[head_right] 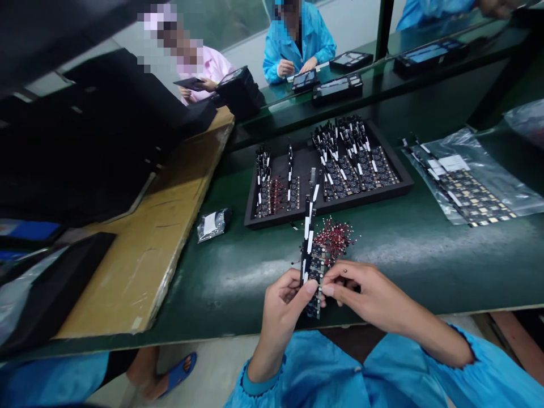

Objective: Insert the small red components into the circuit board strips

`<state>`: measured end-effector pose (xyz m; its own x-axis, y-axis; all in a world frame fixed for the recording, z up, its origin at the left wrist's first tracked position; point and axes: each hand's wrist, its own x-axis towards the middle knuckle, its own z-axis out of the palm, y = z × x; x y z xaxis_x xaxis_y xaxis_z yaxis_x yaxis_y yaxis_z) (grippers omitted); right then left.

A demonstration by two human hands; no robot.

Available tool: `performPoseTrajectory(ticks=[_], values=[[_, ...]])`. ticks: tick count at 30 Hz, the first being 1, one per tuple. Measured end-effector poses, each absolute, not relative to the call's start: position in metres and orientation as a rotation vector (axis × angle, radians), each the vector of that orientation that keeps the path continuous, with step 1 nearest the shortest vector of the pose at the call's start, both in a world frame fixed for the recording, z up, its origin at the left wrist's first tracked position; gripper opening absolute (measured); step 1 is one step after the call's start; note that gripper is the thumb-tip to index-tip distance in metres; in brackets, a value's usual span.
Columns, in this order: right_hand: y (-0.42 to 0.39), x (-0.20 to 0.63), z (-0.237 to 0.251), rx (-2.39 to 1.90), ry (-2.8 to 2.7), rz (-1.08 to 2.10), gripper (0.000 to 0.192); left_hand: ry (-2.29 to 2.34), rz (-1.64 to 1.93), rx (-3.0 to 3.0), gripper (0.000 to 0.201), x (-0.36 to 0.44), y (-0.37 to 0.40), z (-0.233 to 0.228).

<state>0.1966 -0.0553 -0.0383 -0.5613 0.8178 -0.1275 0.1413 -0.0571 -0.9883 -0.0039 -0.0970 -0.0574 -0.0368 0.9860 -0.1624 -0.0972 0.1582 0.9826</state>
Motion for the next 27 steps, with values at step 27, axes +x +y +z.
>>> performPoseTrajectory(ticks=[27], values=[[-0.031,0.228,-0.041,-1.240,-2.185,0.720,0.020,1.431,1.353,0.833,0.023,-0.008,-0.097,-0.073]])
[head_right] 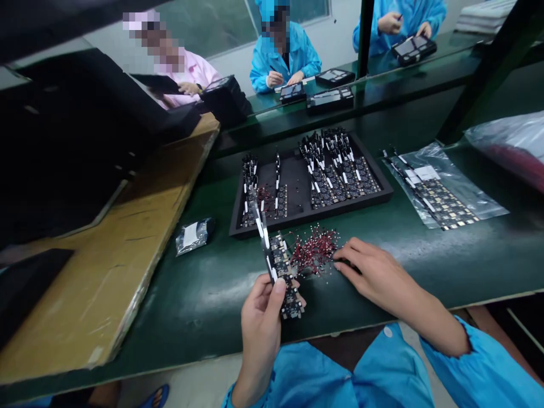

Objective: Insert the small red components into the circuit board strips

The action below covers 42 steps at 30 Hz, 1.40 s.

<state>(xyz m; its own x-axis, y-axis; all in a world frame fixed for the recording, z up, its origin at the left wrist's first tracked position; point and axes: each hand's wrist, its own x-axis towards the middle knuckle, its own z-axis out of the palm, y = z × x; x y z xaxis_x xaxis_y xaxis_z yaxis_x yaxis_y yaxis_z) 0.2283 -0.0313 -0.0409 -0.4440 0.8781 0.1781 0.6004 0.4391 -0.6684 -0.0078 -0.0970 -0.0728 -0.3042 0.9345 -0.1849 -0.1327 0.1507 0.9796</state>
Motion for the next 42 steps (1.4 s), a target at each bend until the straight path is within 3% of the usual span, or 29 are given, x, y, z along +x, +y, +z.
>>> performPoseTrajectory(ticks=[7,13,20,31,42], values=[[-0.034,0.207,-0.042,-1.380,-2.326,0.352,0.017,1.483,1.332,0.873,0.026,-0.008,-0.096,-0.073],[-0.032,0.208,-0.045,-1.361,-2.348,0.324,0.020,1.466,1.375,0.932,0.021,-0.005,-0.095,-0.069],[-0.043,0.206,-0.033,-1.298,-2.005,0.578,0.029,1.389,1.330,0.941,0.021,-0.003,-0.095,-0.064],[-0.040,0.213,-0.032,-1.396,-1.706,0.887,0.024,1.374,1.341,0.936,0.024,-0.002,-0.094,-0.063],[-0.044,0.208,-0.031,-1.221,-1.456,1.414,0.031,1.341,1.365,0.826,0.029,-0.001,-0.093,-0.062]])
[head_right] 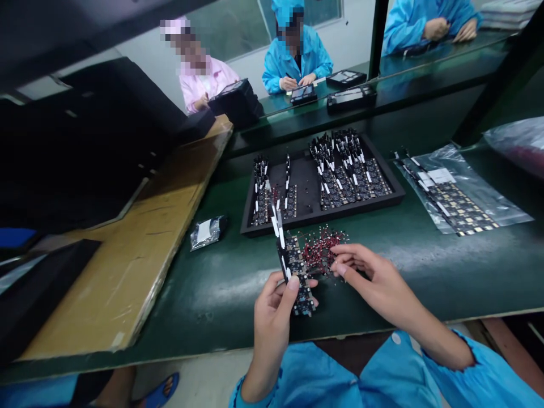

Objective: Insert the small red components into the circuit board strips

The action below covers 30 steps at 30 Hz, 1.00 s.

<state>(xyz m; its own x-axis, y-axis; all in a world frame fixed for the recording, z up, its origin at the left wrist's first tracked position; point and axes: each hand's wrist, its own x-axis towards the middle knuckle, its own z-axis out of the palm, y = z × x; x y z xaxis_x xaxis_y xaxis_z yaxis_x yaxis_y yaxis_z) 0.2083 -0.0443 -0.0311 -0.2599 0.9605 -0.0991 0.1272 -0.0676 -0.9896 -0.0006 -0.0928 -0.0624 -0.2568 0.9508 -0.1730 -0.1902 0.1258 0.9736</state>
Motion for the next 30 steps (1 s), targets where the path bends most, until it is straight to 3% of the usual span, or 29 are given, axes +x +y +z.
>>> performPoseTrajectory(ticks=[6,10,16,30], values=[[-0.045,0.208,-0.034,-1.234,-1.512,1.432,0.018,1.316,1.380,0.802,0.028,-0.003,-0.094,-0.069],[-0.045,0.207,-0.032,-1.164,-1.570,1.392,0.019,1.319,1.365,0.831,0.029,-0.002,-0.094,-0.065],[-0.048,0.206,-0.028,-1.227,-1.455,1.637,0.023,1.289,1.352,0.922,0.024,-0.002,-0.095,-0.057],[-0.060,0.190,-0.036,-1.099,-1.663,1.531,0.009,1.449,1.416,1.017,0.019,-0.003,-0.092,-0.062]])
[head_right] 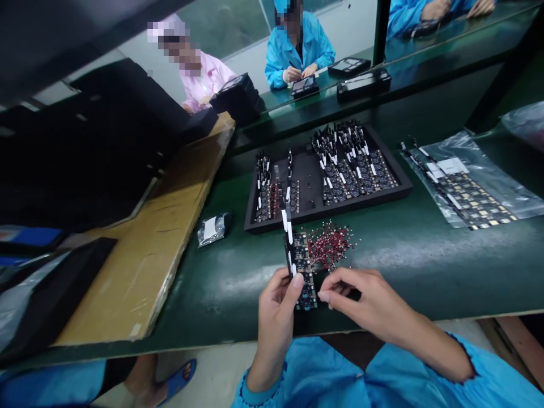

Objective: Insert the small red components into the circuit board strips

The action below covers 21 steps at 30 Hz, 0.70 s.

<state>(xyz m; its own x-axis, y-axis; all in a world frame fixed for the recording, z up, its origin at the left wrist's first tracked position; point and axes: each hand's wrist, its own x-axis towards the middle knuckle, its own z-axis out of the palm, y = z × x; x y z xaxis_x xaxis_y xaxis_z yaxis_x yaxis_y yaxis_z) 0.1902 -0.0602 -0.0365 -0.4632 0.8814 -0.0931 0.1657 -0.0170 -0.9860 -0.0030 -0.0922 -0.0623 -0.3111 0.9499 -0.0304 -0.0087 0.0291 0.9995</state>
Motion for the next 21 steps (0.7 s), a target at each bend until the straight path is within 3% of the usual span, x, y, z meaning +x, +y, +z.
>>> performPoseTrajectory(ticks=[21], values=[[-0.0618,0.1881,-0.0382,-1.158,-1.697,1.511,0.013,1.349,1.310,0.804,0.029,0.0010,-0.0916,-0.0554]])
